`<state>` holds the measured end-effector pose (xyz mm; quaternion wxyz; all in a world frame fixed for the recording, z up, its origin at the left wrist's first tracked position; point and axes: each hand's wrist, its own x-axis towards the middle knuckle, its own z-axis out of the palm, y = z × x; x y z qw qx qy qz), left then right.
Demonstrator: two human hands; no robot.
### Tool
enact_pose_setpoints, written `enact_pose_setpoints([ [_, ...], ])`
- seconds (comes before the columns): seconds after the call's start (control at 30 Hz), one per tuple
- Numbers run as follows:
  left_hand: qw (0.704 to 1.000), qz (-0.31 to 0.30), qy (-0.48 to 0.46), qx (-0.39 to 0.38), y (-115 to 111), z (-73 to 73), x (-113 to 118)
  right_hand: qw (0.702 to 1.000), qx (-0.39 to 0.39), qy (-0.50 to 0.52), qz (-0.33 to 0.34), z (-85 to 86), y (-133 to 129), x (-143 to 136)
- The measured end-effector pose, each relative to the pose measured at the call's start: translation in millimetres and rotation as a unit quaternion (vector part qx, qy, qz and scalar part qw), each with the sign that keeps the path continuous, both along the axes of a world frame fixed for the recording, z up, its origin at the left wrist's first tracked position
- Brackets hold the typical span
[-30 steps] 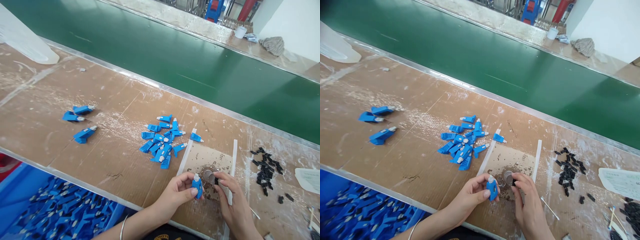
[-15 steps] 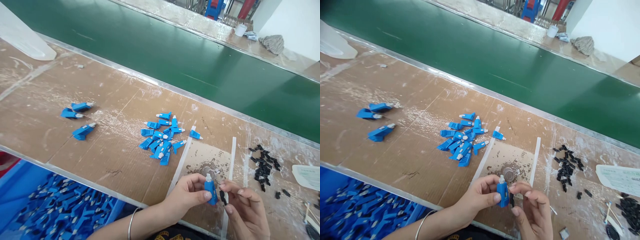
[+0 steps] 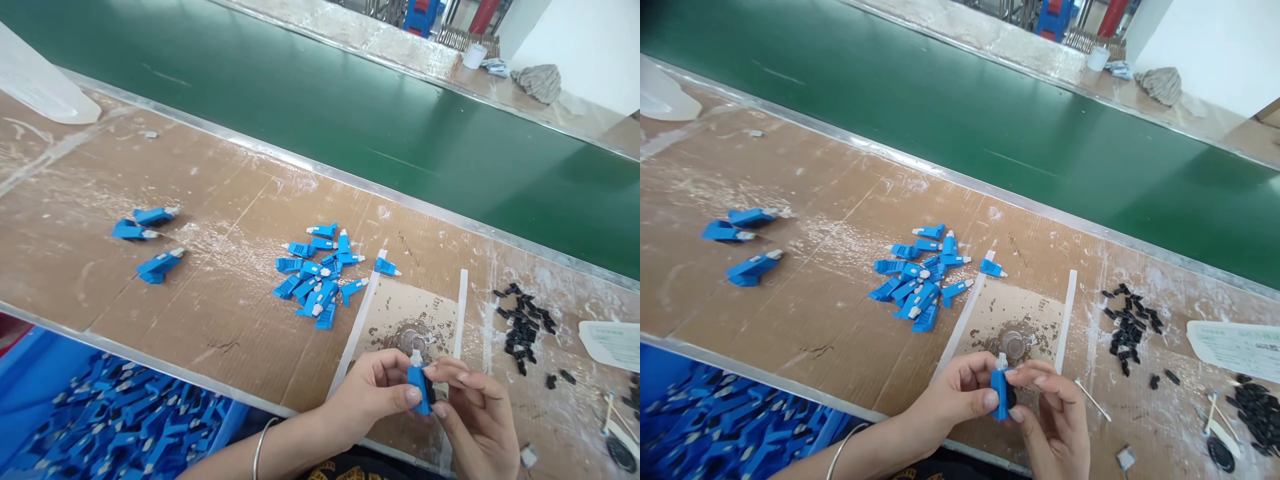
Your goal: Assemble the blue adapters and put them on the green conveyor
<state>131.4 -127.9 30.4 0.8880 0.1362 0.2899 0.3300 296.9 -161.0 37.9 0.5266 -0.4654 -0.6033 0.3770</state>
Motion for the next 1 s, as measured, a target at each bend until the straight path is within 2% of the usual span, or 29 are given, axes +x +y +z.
enact_pose_setpoints([
  [0.13, 1.000, 0.004, 0.017, 0.001, 0, -0.6, -1, 0.984, 0.050, -0.169, 0.028, -5.5, -7, 10],
  [0.23, 0.999, 0.010, 0.038, -0.002, -1, 1.9, -2, 0.938, 0.135, -0.316, 0.045, -5.9, -13, 6],
  [0.3, 0.998, 0.012, 0.054, -0.006, -1, 4.7, -3, 0.911, 0.170, -0.375, 0.027, -7.8, -19, -2],
  [0.37, 0.998, 0.013, 0.062, -0.007, -1, 7.5, -3, 0.897, 0.174, -0.407, -0.010, -12.0, -26, -11],
  [0.47, 0.997, 0.006, 0.072, 0.012, 0, 9.1, -2, 0.893, 0.161, -0.417, -0.047, -18.9, -36, -20],
  [0.57, 0.996, -0.011, 0.084, 0.035, -1, 4.9, -1, 0.905, 0.161, -0.394, -0.010, -19.9, -37, -17],
  [0.63, 0.996, -0.024, 0.079, 0.046, -4, -0.1, -3, 0.920, 0.150, -0.361, 0.027, -16.6, -28, -5],
  [0.7, 0.994, -0.039, 0.072, 0.069, -7, -3.7, -12, 0.928, 0.122, -0.352, 0.028, -12.3, -11, 17],
  [0.73, 0.992, -0.042, 0.076, 0.089, -9, -4.1, -19, 0.925, 0.107, -0.366, 0.008, -10.6, 1, 32],
  [0.8, 0.981, -0.012, 0.141, 0.136, -9, -0.9, -41, 0.888, 0.086, -0.445, -0.081, -9.5, 26, 69],
  [0.83, 0.965, 0.025, 0.209, 0.159, -8, 2.5, -54, 0.857, 0.080, -0.488, -0.143, -10.3, 39, 88],
  [0.87, 0.935, 0.073, 0.295, 0.180, -5, 6.4, -70, 0.822, 0.078, -0.536, -0.177, -12.1, 50, 106],
  [0.9, 0.888, 0.125, 0.396, 0.198, -1, 10.5, -86, 0.794, 0.082, -0.579, -0.169, -14.6, 60, 123],
  [0.93, 0.822, 0.166, 0.500, 0.214, 4, 14.0, -104, 0.793, 0.085, -0.586, -0.147, -17.8, 68, 137],
  [1.0, 0.653, 0.203, 0.690, 0.238, 19, 17.3, -140, 0.792, 0.097, -0.593, -0.109, -25.1, 78, 156],
])
